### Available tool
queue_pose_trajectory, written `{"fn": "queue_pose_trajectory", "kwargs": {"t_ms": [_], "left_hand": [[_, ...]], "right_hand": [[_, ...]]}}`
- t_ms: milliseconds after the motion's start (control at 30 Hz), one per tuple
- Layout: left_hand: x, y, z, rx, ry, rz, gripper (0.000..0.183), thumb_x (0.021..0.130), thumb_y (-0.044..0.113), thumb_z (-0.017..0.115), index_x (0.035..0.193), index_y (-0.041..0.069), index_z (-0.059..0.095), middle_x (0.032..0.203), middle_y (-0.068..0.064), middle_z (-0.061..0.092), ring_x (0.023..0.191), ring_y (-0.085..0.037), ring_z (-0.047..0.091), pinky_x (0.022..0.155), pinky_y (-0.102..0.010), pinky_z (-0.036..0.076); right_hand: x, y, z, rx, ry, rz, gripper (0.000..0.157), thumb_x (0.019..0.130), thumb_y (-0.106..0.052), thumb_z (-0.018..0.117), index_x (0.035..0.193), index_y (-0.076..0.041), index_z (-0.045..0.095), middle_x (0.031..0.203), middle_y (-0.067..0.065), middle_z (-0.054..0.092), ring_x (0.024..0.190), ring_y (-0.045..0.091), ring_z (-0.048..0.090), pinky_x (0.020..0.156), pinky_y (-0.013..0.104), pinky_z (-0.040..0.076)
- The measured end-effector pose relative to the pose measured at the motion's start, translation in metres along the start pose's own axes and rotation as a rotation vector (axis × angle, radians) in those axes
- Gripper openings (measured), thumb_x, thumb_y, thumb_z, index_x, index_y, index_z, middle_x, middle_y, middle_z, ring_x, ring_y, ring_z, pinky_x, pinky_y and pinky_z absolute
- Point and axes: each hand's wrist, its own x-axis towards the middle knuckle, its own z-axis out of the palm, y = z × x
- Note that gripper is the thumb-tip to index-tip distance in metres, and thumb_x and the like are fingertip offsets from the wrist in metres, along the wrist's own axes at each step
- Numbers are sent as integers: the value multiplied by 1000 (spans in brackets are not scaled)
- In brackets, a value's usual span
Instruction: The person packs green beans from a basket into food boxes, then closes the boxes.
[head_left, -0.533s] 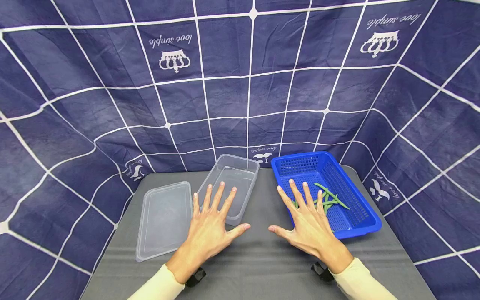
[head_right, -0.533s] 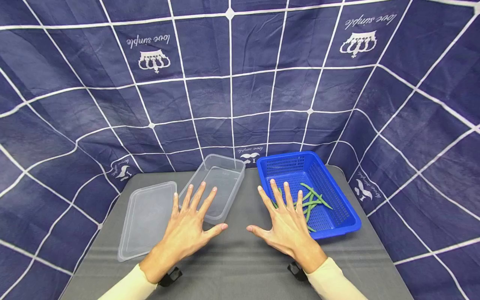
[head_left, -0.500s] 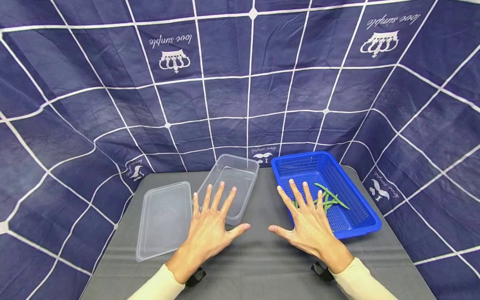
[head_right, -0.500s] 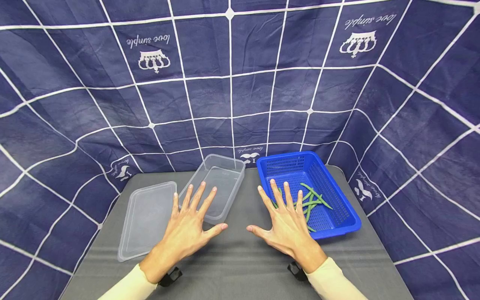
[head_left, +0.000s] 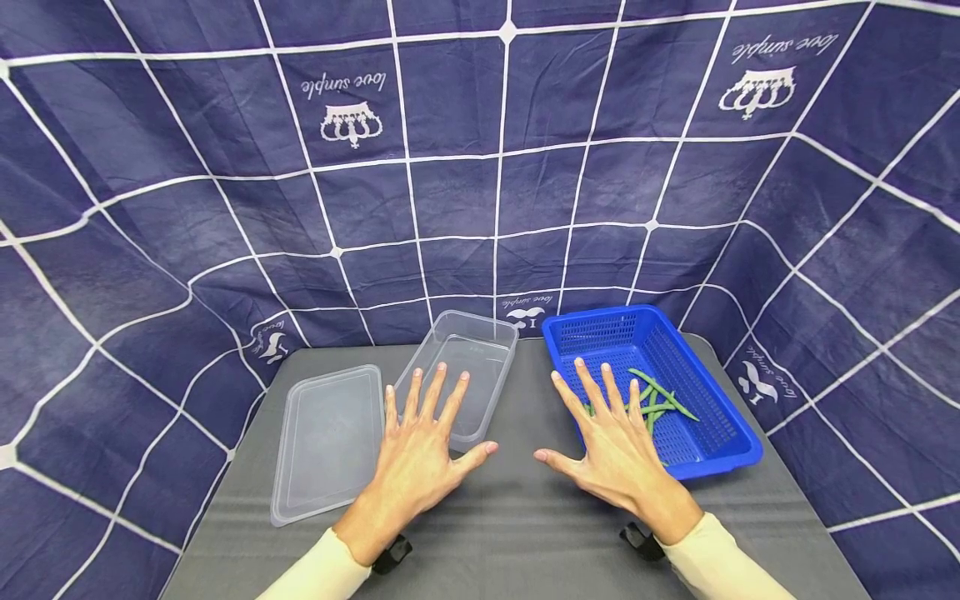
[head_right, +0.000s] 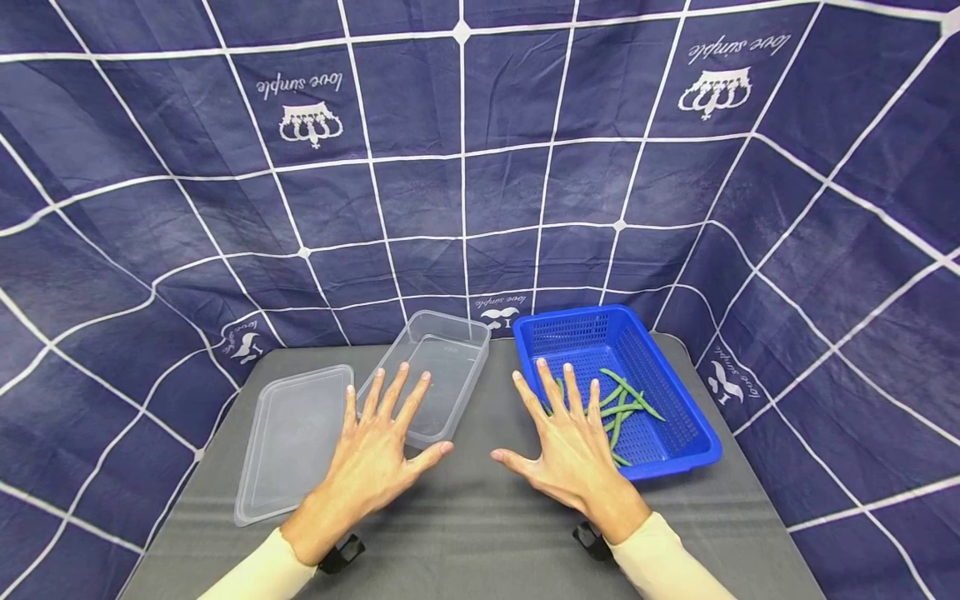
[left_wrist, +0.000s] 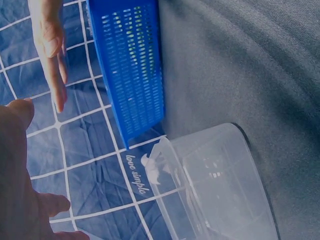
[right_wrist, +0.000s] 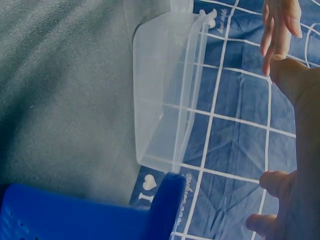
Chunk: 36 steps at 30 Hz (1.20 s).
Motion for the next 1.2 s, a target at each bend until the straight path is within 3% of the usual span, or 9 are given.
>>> {"fn": "queue_pose_trajectory", "kwargs": {"t_ms": [633, 900, 1200], "left_hand": [[2, -33, 34, -82, -31, -73, 104, 103, 84, 66, 185, 27, 37, 194, -15, 31, 178, -53, 30, 138, -87, 18], [2, -53, 55, -124, -57, -132, 101, 104, 79, 70, 183, 23, 41, 192, -21, 32, 179, -55, 25, 138, -88, 17], [0, -71, 67, -154, -87, -181, 94, 107, 73, 71, 178, 15, 50, 191, -26, 31, 179, -57, 22, 138, -83, 26]], "right_hand": [[24, -34, 27, 56, -12, -94, 106, 101, -78, 75, 185, -27, 37, 195, 16, 28, 176, 56, 32, 138, 82, 26], [31, -49, 43, 110, -83, -123, 98, 107, -71, 72, 184, -21, 39, 193, 22, 30, 175, 57, 33, 141, 77, 28], [40, -68, 60, 114, -176, -189, 90, 112, -71, 65, 183, -22, 41, 192, 22, 30, 176, 54, 34, 143, 72, 27]]}}
